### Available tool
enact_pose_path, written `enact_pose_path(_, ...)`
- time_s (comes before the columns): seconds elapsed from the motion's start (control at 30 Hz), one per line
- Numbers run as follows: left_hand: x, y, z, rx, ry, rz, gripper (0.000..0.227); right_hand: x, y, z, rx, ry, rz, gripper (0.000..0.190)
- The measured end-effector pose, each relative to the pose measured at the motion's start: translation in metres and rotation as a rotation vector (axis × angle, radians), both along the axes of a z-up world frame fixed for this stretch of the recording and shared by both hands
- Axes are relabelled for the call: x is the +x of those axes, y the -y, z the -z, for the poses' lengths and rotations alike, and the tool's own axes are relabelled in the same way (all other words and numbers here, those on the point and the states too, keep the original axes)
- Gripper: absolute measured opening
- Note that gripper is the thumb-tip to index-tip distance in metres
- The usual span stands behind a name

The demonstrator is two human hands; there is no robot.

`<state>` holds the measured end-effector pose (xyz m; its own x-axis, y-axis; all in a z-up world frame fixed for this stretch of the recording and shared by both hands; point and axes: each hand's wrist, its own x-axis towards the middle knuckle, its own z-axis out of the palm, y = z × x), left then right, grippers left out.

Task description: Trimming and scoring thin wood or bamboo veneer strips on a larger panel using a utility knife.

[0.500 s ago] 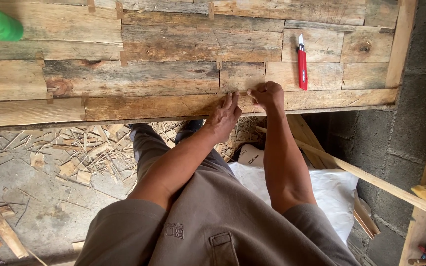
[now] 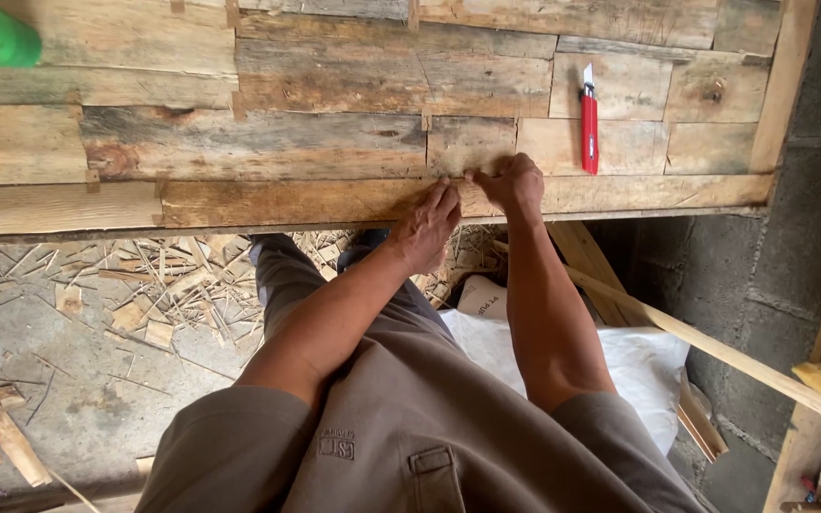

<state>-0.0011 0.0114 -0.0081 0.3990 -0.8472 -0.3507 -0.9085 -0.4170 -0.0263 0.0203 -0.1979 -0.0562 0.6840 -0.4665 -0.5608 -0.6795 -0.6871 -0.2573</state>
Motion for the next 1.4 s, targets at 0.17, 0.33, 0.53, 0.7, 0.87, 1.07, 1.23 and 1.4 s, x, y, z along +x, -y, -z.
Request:
enact_pose_path(0.17,0.000,0.001,0.004,-0.046,-0.069,-0.056,0.082,0.006,-0.010,-0.018,0.014,-0.056,0.054,0.068)
enact_pose_path(0.33,0.000,0.002,0.003,-0.038,-0.124,-0.042,0.085,0.005,-0.017,-0.014,-0.087,-0.049,-0.008,0.085)
enact_pose_path(0.53,0.003,0.002,-0.006,-0.054,-0.240,-0.147,0.090,-0.010,0.000,-0.018,0.197,0.062,0.227,0.052)
enact_pose_path(0.7,0.001,0.006,-0.010,0.015,-0.052,-0.049,0.085,-0.014,0.003,-0.009,0.283,0.213,0.262,0.040)
enact_pose_path(0.87,-0.002,0.015,0.004,0.109,0.129,0.064,0.082,-0.002,-0.008,-0.017,0.003,0.099,0.069,0.048)
enact_pose_path(1.07,-0.004,0.020,0.003,0.155,0.118,0.037,0.082,-0.010,0.015,0.015,0.211,0.217,0.178,0.030)
enact_pose_path(1.23,-0.009,0.017,0.012,0.044,-0.020,-0.077,0.089,-0.011,0.003,-0.016,0.216,0.175,0.173,0.029)
enact_pose_path(1.4,-0.006,0.019,0.004,0.102,0.011,-0.013,0.088,-0.007,0.002,-0.010,0.098,0.190,0.082,0.045)
